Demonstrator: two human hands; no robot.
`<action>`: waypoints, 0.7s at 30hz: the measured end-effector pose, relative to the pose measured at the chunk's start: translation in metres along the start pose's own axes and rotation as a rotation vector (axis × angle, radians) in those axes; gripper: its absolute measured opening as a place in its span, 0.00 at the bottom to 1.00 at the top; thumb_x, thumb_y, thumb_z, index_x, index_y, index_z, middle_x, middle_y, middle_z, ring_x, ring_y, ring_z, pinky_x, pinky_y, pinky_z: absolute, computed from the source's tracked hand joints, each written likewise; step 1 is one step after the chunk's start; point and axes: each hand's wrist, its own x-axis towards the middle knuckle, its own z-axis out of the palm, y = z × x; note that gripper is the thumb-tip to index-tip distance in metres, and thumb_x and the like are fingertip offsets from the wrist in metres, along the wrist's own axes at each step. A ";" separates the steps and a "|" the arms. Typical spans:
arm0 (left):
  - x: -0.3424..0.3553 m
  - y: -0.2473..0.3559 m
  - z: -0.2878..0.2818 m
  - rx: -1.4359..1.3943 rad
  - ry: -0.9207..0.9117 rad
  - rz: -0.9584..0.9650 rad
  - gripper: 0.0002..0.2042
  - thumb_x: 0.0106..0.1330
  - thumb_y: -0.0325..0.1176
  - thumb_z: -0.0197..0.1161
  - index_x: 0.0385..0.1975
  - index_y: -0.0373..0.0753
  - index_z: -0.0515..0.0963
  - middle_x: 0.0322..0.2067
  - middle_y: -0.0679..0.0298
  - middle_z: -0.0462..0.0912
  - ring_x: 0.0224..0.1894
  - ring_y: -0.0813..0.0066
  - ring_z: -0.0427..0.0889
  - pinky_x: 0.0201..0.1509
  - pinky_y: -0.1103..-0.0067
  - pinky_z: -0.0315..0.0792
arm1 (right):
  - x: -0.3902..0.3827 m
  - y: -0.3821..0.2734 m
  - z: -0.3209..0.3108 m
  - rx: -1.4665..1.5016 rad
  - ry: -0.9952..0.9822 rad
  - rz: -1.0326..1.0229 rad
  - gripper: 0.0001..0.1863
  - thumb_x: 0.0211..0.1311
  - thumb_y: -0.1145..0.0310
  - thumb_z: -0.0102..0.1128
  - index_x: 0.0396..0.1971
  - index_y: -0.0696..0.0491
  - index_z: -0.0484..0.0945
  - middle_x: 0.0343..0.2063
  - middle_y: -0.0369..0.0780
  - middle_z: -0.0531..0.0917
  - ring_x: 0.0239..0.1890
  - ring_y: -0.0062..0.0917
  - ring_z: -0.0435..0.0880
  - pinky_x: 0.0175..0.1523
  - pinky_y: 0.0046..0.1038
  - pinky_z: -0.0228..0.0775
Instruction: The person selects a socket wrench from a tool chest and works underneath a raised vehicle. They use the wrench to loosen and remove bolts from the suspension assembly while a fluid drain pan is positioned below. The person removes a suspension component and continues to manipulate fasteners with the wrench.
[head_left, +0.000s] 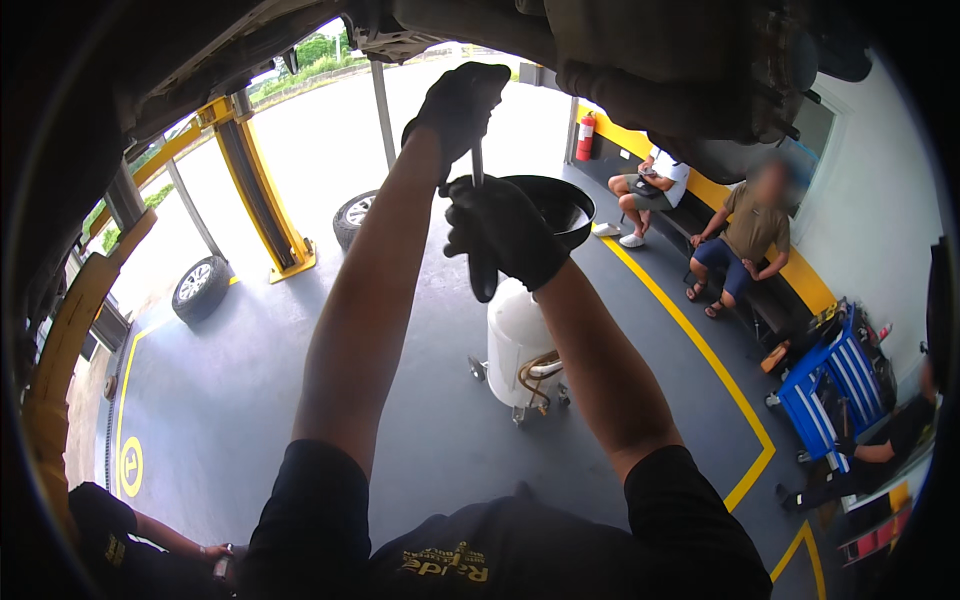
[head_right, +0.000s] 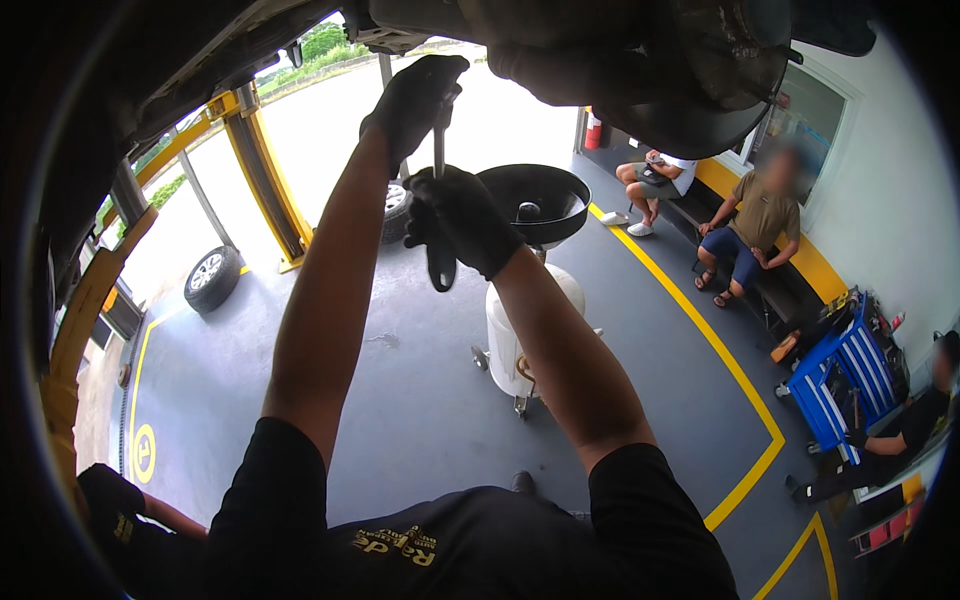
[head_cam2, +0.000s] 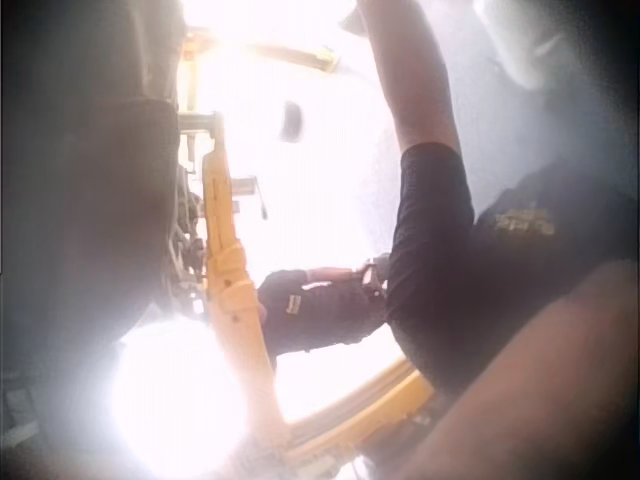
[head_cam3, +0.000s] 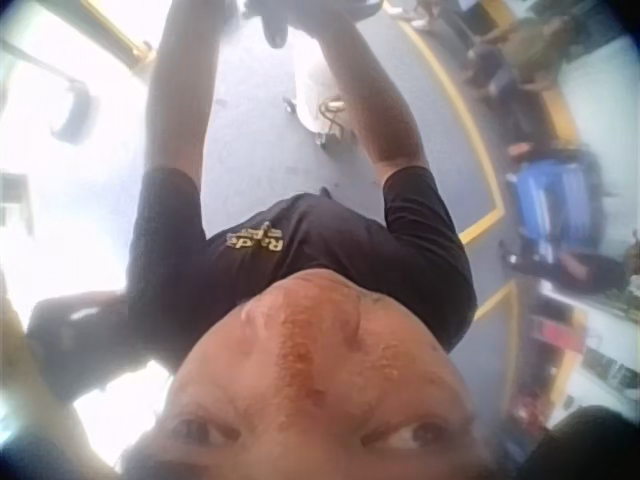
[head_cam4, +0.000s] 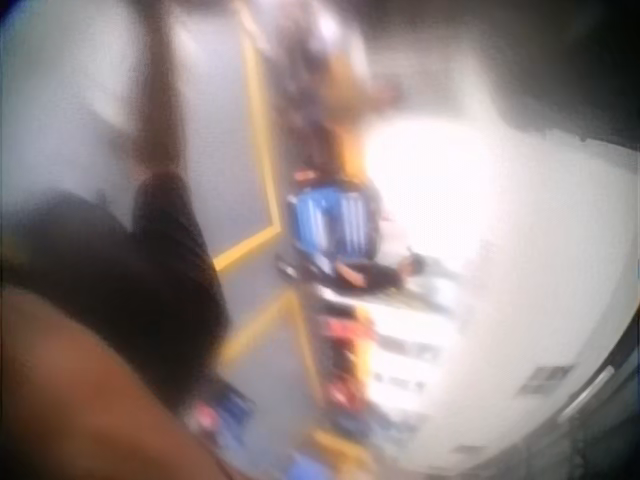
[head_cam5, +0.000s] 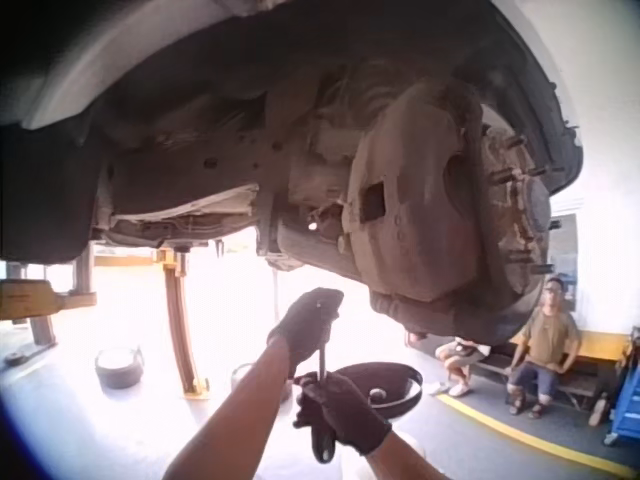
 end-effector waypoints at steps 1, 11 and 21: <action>-0.007 -0.003 0.008 -0.042 0.147 0.178 0.18 0.70 0.29 0.58 0.59 0.39 0.78 0.51 0.56 0.83 0.48 0.63 0.84 0.51 0.72 0.80 | -0.015 0.008 -0.008 0.014 0.035 0.008 0.11 0.73 0.65 0.59 0.45 0.58 0.79 0.27 0.37 0.80 0.26 0.22 0.83 0.31 0.27 0.82; -0.024 0.053 0.066 0.339 0.626 0.691 0.16 0.56 0.24 0.68 0.46 0.40 0.84 0.47 0.56 0.83 0.50 0.54 0.82 0.49 0.68 0.79 | -0.250 0.164 -0.087 -0.187 0.307 0.398 0.09 0.73 0.70 0.56 0.46 0.58 0.77 0.25 0.33 0.77 0.24 0.17 0.79 0.26 0.25 0.81; -0.023 0.079 0.082 0.314 0.776 0.501 0.13 0.69 0.31 0.67 0.49 0.35 0.75 0.32 0.59 0.83 0.32 0.71 0.84 0.35 0.77 0.79 | -0.357 0.188 -0.080 -0.270 0.495 0.608 0.10 0.75 0.67 0.57 0.46 0.58 0.77 0.25 0.35 0.76 0.22 0.18 0.77 0.26 0.27 0.82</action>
